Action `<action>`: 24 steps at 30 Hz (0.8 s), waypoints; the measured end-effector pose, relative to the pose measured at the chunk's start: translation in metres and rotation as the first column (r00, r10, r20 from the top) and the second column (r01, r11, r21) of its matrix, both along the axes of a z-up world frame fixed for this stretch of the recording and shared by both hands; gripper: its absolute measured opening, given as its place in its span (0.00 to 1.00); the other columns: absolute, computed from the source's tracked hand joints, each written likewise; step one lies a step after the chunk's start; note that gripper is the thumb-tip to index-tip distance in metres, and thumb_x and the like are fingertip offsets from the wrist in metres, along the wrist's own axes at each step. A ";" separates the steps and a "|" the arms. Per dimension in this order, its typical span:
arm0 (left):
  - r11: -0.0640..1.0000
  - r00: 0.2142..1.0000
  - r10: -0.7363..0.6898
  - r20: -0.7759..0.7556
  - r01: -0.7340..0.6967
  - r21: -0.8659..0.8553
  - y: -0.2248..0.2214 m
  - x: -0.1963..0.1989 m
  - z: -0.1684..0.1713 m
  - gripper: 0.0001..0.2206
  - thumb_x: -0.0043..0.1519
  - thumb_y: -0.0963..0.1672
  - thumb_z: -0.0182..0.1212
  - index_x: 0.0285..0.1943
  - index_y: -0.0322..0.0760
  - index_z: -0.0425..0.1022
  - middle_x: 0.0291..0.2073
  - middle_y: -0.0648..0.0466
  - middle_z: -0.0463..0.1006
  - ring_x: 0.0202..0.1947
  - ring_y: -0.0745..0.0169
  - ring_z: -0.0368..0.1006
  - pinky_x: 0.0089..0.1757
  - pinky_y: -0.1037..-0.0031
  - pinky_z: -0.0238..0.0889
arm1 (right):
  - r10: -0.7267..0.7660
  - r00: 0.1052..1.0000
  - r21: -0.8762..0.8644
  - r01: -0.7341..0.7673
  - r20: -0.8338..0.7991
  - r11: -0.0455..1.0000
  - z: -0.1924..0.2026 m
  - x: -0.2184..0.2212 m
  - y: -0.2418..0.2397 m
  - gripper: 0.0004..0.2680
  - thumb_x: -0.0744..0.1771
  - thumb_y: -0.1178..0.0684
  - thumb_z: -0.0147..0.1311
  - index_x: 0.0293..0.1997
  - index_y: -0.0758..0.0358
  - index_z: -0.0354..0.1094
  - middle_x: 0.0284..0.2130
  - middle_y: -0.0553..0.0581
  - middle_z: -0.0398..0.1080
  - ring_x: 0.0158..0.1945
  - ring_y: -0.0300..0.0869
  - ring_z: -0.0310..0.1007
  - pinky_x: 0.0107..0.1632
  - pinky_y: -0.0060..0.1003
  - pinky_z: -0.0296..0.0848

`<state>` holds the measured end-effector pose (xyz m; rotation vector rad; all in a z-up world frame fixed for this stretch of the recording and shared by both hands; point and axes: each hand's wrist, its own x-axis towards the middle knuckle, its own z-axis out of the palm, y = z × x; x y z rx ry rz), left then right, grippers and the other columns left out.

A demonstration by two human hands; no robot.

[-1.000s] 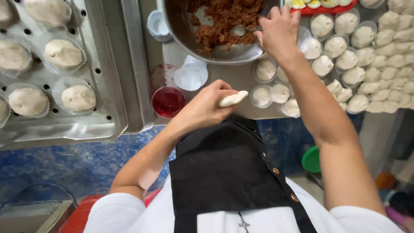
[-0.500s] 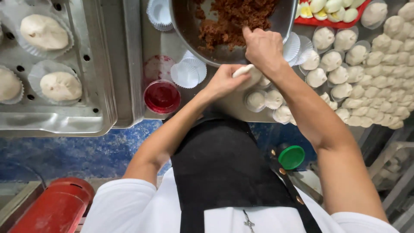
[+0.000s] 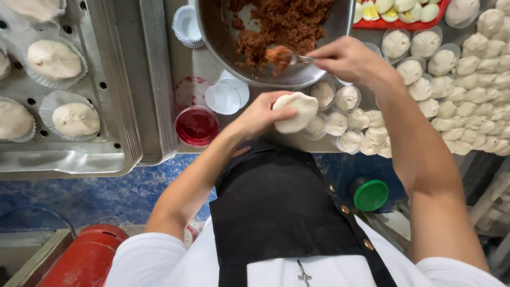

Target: Preparing steamed buns by filling dough with meat and hard-boiled eggs and folding them into shape.

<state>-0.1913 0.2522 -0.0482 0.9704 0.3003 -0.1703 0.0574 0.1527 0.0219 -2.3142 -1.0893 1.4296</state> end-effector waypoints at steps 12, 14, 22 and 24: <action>0.475 0.895 0.433 -0.104 -0.325 -0.818 0.024 0.067 -0.039 0.22 0.74 0.48 0.41 0.73 0.27 0.57 0.68 0.39 0.64 0.68 0.43 0.64 0.68 0.50 0.56 | -0.150 0.601 0.435 -0.361 0.785 0.825 -0.004 -0.090 -0.067 0.19 0.67 0.60 0.60 0.68 0.59 0.73 0.26 0.56 0.69 0.24 0.44 0.66 0.30 0.40 0.67; 0.475 0.842 0.524 -0.127 -0.413 -0.777 0.030 0.069 -0.049 0.20 0.73 0.44 0.46 0.72 0.28 0.59 0.66 0.43 0.67 0.68 0.46 0.64 0.70 0.51 0.55 | -0.237 0.618 0.487 -0.273 0.750 0.830 0.008 -0.103 -0.073 0.21 0.65 0.63 0.58 0.68 0.59 0.71 0.29 0.58 0.67 0.30 0.49 0.69 0.37 0.44 0.71; 0.670 0.814 0.569 -0.117 -0.541 -0.508 0.045 0.049 0.004 0.18 0.68 0.44 0.60 0.65 0.33 0.66 0.55 0.47 0.74 0.57 0.53 0.73 0.58 0.56 0.71 | -0.476 0.760 0.679 0.063 0.442 0.732 0.051 -0.118 -0.062 0.14 0.71 0.63 0.56 0.67 0.60 0.70 0.31 0.59 0.68 0.30 0.47 0.69 0.37 0.43 0.70; 0.710 0.819 0.566 -0.098 -0.545 -0.446 0.039 0.048 0.007 0.18 0.67 0.43 0.63 0.64 0.34 0.66 0.54 0.48 0.74 0.55 0.55 0.75 0.54 0.58 0.74 | -0.471 0.763 0.693 0.042 0.443 0.720 0.056 -0.124 -0.046 0.14 0.72 0.63 0.55 0.67 0.62 0.69 0.32 0.59 0.70 0.31 0.48 0.69 0.38 0.44 0.70</action>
